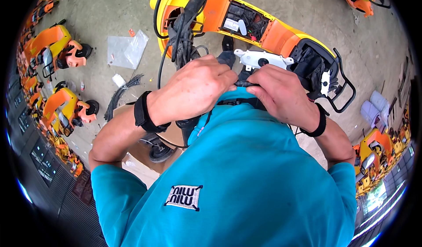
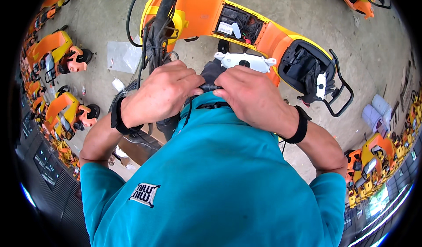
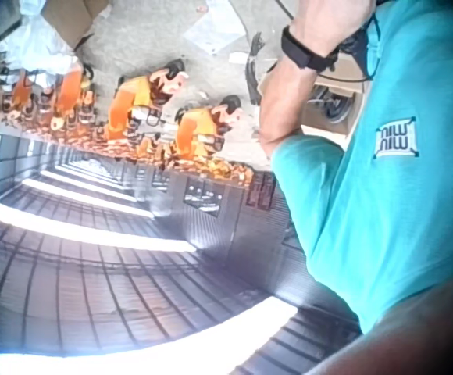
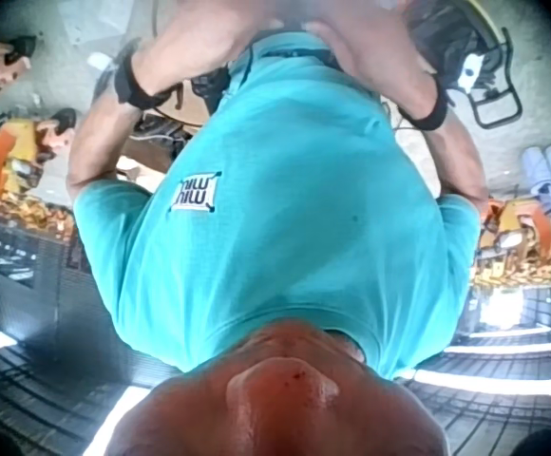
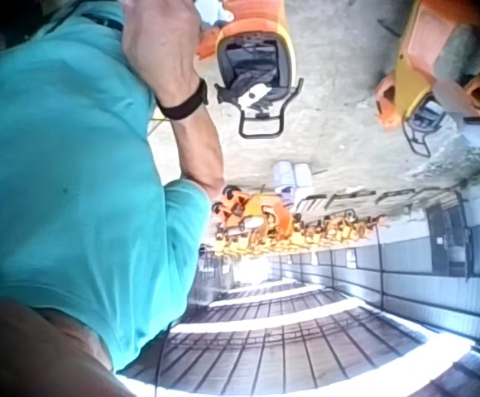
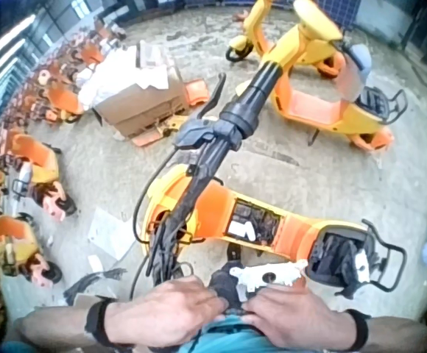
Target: The person picks up a dashboard instrument cluster and its wiring harness, carries it to a yellow electric scooter, and connects the wiring plugs to the vehicle's internal ports until the digital display activates.
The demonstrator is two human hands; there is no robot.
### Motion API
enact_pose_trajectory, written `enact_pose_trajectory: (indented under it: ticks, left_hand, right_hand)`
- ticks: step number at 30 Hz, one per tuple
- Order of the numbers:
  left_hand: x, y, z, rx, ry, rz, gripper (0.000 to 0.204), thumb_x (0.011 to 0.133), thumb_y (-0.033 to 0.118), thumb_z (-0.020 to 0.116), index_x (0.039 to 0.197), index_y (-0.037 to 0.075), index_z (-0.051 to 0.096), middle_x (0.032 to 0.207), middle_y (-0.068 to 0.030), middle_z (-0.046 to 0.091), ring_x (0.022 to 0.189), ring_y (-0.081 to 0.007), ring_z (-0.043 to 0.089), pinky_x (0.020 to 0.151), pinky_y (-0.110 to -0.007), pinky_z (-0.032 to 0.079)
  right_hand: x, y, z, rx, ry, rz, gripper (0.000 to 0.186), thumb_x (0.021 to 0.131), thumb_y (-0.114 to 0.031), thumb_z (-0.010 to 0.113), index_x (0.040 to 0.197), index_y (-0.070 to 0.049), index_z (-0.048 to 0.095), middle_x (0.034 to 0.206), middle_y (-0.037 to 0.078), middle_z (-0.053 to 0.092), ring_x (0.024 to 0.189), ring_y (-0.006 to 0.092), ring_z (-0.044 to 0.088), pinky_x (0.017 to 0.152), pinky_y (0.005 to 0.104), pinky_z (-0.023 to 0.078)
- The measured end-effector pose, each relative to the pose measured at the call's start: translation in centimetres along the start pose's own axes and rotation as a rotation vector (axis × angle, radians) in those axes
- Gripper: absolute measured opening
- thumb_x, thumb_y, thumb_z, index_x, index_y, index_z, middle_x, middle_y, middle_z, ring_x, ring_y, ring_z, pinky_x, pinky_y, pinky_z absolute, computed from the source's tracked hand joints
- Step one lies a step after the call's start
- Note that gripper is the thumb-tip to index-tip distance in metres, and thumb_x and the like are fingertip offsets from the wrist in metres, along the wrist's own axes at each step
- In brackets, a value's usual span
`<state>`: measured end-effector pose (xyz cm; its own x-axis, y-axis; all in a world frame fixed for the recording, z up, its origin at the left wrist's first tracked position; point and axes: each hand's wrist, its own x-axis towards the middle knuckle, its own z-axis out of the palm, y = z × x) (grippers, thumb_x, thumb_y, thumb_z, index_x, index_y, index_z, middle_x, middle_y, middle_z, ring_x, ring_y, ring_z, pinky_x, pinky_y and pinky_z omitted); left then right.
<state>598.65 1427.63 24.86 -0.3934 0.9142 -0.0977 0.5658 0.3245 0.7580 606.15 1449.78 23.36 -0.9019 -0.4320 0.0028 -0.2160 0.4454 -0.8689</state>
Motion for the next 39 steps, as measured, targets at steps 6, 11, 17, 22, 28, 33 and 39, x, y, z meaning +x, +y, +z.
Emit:
enact_pose_trajectory:
  ticks: [6, 11, 17, 22, 28, 33, 39]
  left_hand:
    - [0.1, -0.2, 0.0, -0.044, 0.026, 0.007, 0.018, 0.076, 0.006, 0.07, 0.091, -0.002, 0.062, 0.076, -0.0124, 0.059, 0.073, -0.0321, 0.056, 0.069, -0.039, 0.046]
    - [0.1, -0.3, -0.5, -0.079, 0.004, -0.029, 0.019, 0.077, 0.006, 0.07, 0.092, -0.002, 0.062, 0.076, -0.0134, 0.059, 0.074, -0.0334, 0.058, 0.068, -0.04, 0.047]
    - [0.0, -0.3, -0.4, -0.128, 0.019, -0.057, 0.017, 0.078, 0.005, 0.069, 0.091, -0.003, 0.062, 0.075, -0.0147, 0.059, 0.073, -0.0353, 0.058, 0.068, -0.042, 0.047]
    - [0.0, -0.4, -0.3, -0.12, -0.007, -0.075, 0.019, 0.079, 0.006, 0.069, 0.094, -0.003, 0.063, 0.079, -0.0162, 0.061, 0.076, -0.036, 0.059, 0.069, -0.042, 0.048]
    - [0.8, 0.7, -0.5, -0.115, 0.087, -0.1, 0.019, 0.081, 0.005, 0.068, 0.098, -0.002, 0.063, 0.082, -0.0169, 0.063, 0.081, -0.0357, 0.06, 0.074, -0.041, 0.048]
    - [1.2, 1.2, -0.7, -0.1, 0.059, -0.12, 0.018, 0.082, 0.003, 0.066, 0.1, -0.001, 0.064, 0.083, -0.0155, 0.063, 0.08, -0.0339, 0.059, 0.076, -0.04, 0.047]
    - [1.3, 2.3, -0.8, -0.083, 0.002, -0.183, 0.018, 0.084, 0.001, 0.065, 0.102, 0.0, 0.065, 0.087, -0.0134, 0.063, 0.084, -0.0306, 0.058, 0.077, -0.039, 0.047]
  right_hand:
    - [0.5, -0.4, -0.7, -0.018, -0.064, 0.002, 0.02, 0.082, -0.01, 0.069, 0.096, -0.001, 0.057, 0.08, 0.014, 0.057, 0.076, 0.0315, 0.059, 0.065, 0.0394, 0.048]
    - [0.6, -0.1, -0.4, -0.018, -0.059, 0.005, 0.019, 0.083, -0.01, 0.068, 0.095, -0.001, 0.057, 0.078, 0.013, 0.055, 0.074, 0.0319, 0.058, 0.063, 0.0399, 0.047]
    - [1.0, -0.4, -0.2, 0.0, -0.063, -0.006, 0.017, 0.084, -0.01, 0.067, 0.093, -0.001, 0.056, 0.077, 0.013, 0.055, 0.071, 0.0316, 0.057, 0.061, 0.0403, 0.046]
    - [1.3, -0.5, -0.6, 0.013, -0.096, 0.029, 0.018, 0.082, -0.01, 0.069, 0.093, -0.001, 0.057, 0.082, 0.013, 0.058, 0.075, 0.032, 0.058, 0.064, 0.04, 0.047]
    - [-0.4, 4.7, -4.1, 0.176, 0.338, 0.395, 0.029, 0.092, -0.026, 0.062, 0.104, 0.001, 0.062, 0.098, 0.01, 0.067, 0.086, 0.0188, 0.062, 0.077, 0.0322, 0.05]
    - [-6.7, 15.0, 1.7, 1.009, 0.222, 1.047, 0.079, 0.091, -0.062, 0.053, 0.138, 0.0, 0.042, 0.125, 0.017, 0.057, 0.108, 0.0225, 0.059, 0.089, 0.0362, 0.05]
    - [-3.3, 15.6, 9.3, 1.55, 0.057, 0.598, 0.047, 0.094, -0.025, 0.065, 0.134, -0.012, 0.046, 0.117, 0.005, 0.059, 0.105, 0.0166, 0.058, 0.09, 0.034, 0.048]
